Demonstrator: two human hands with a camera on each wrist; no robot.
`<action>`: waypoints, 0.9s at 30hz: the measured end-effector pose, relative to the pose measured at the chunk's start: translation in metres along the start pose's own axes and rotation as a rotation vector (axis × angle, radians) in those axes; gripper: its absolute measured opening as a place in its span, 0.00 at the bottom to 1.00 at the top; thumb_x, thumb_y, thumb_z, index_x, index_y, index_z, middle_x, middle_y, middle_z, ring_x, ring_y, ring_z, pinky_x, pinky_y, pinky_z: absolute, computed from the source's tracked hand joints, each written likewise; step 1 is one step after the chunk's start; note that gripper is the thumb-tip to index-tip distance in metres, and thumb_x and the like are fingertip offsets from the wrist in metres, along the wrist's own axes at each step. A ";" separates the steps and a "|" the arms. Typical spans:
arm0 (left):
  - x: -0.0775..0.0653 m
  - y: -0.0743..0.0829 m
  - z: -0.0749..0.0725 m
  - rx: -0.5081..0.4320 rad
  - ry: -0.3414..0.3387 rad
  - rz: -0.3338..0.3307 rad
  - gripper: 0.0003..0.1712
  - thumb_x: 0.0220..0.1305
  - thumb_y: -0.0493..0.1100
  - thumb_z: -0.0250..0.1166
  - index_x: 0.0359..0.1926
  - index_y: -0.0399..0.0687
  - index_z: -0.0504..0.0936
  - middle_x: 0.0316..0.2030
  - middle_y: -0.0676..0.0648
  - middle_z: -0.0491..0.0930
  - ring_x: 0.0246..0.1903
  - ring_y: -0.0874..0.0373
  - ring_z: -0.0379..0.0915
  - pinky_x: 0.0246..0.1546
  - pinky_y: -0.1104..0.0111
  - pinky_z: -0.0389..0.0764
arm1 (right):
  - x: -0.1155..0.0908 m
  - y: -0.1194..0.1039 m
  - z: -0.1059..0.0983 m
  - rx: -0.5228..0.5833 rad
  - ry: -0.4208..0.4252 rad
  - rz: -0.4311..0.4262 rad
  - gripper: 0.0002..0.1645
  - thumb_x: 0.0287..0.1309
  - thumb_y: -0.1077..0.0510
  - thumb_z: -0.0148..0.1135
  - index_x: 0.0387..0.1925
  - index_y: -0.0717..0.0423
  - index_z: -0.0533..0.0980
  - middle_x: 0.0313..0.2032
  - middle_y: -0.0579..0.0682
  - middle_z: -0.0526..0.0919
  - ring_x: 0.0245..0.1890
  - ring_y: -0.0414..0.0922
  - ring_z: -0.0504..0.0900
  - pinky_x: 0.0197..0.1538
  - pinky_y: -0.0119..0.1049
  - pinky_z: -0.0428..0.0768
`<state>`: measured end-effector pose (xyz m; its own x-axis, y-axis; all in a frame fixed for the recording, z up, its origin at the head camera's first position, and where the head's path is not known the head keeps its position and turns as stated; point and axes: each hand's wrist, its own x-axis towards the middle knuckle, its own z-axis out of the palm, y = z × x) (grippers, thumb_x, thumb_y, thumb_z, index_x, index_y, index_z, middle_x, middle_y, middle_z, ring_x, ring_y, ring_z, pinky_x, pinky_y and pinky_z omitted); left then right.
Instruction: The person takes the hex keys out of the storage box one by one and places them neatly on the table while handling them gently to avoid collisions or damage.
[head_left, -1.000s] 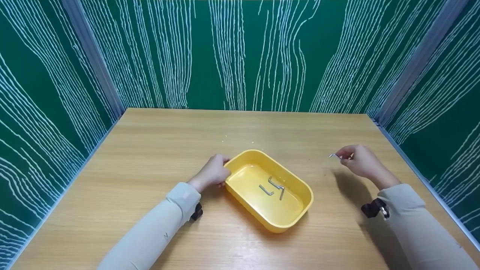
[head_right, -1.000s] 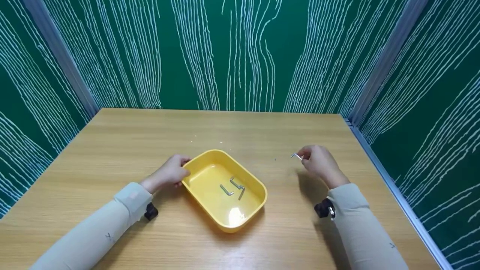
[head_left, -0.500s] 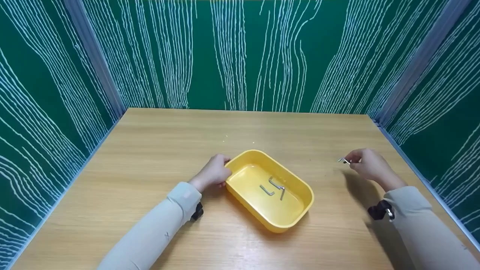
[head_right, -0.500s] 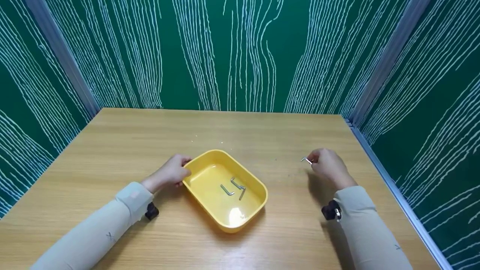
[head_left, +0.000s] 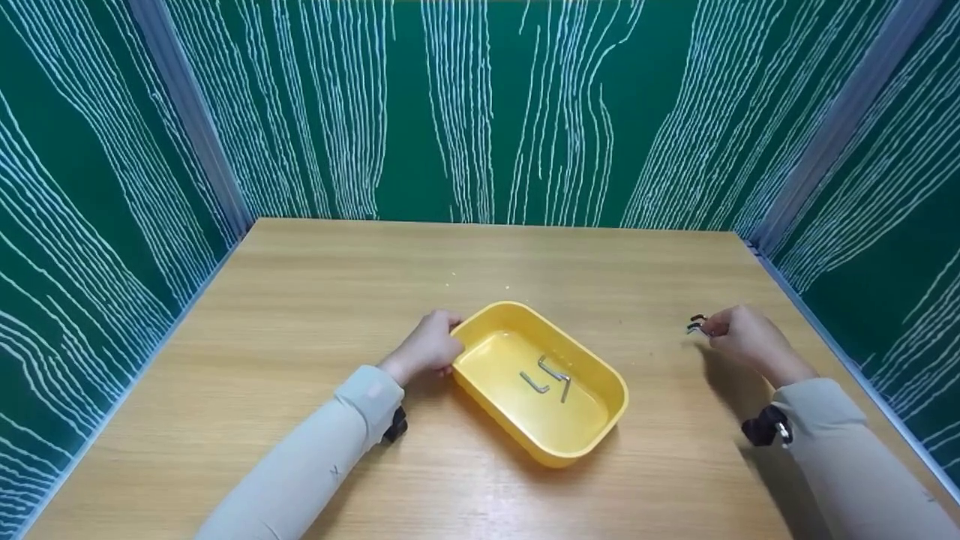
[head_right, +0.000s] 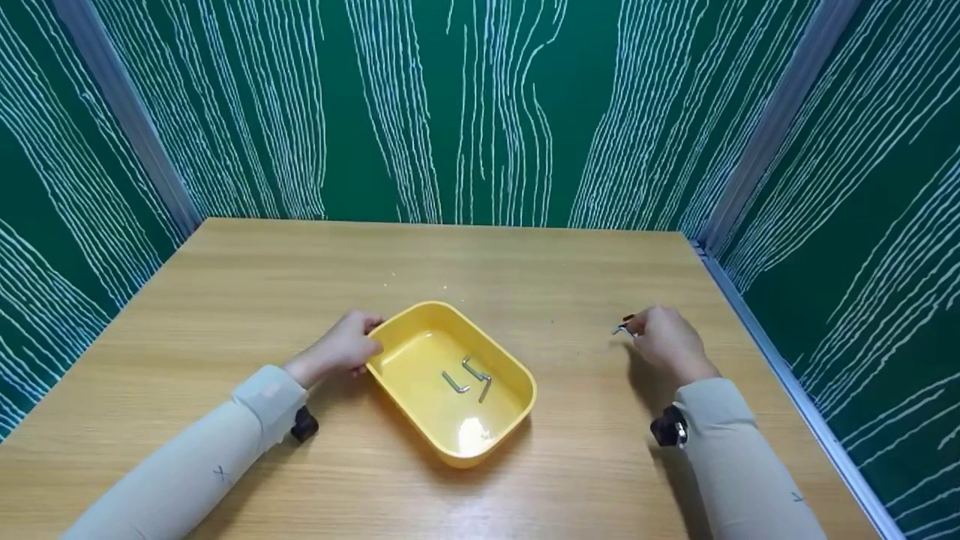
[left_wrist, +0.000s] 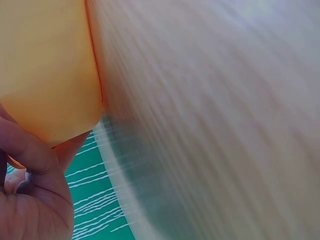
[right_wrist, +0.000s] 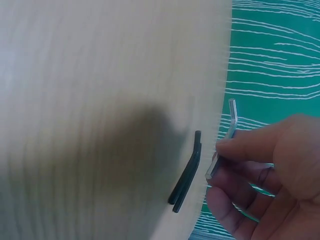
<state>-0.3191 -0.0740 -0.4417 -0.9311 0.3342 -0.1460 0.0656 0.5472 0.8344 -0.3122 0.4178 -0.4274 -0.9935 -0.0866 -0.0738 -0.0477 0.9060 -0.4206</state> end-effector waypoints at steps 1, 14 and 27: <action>0.000 0.000 0.000 0.001 0.000 -0.005 0.25 0.54 0.28 0.51 0.54 0.40 0.77 0.36 0.33 0.82 0.11 0.60 0.68 0.09 0.73 0.73 | 0.000 0.002 0.001 0.002 -0.006 0.009 0.18 0.56 0.68 0.56 0.49 0.67 0.81 0.44 0.66 0.83 0.42 0.57 0.78 0.52 0.60 0.79; 0.001 -0.004 0.001 0.011 0.011 0.044 0.25 0.51 0.27 0.49 0.51 0.36 0.78 0.33 0.30 0.82 0.09 0.61 0.68 0.07 0.73 0.72 | 0.003 0.017 0.011 -0.084 0.009 -0.019 0.13 0.53 0.68 0.58 0.39 0.66 0.83 0.37 0.62 0.84 0.33 0.52 0.76 0.36 0.44 0.79; 0.000 -0.002 0.001 0.019 0.009 0.017 0.24 0.53 0.28 0.49 0.51 0.37 0.78 0.31 0.32 0.82 0.08 0.60 0.67 0.07 0.73 0.72 | 0.007 0.015 0.013 -0.032 -0.055 0.067 0.15 0.58 0.69 0.57 0.46 0.69 0.81 0.42 0.67 0.82 0.40 0.58 0.76 0.47 0.55 0.80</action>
<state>-0.3191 -0.0746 -0.4437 -0.9329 0.3370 -0.1267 0.0885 0.5558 0.8266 -0.3185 0.4253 -0.4460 -0.9875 -0.0474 -0.1504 0.0143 0.9231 -0.3842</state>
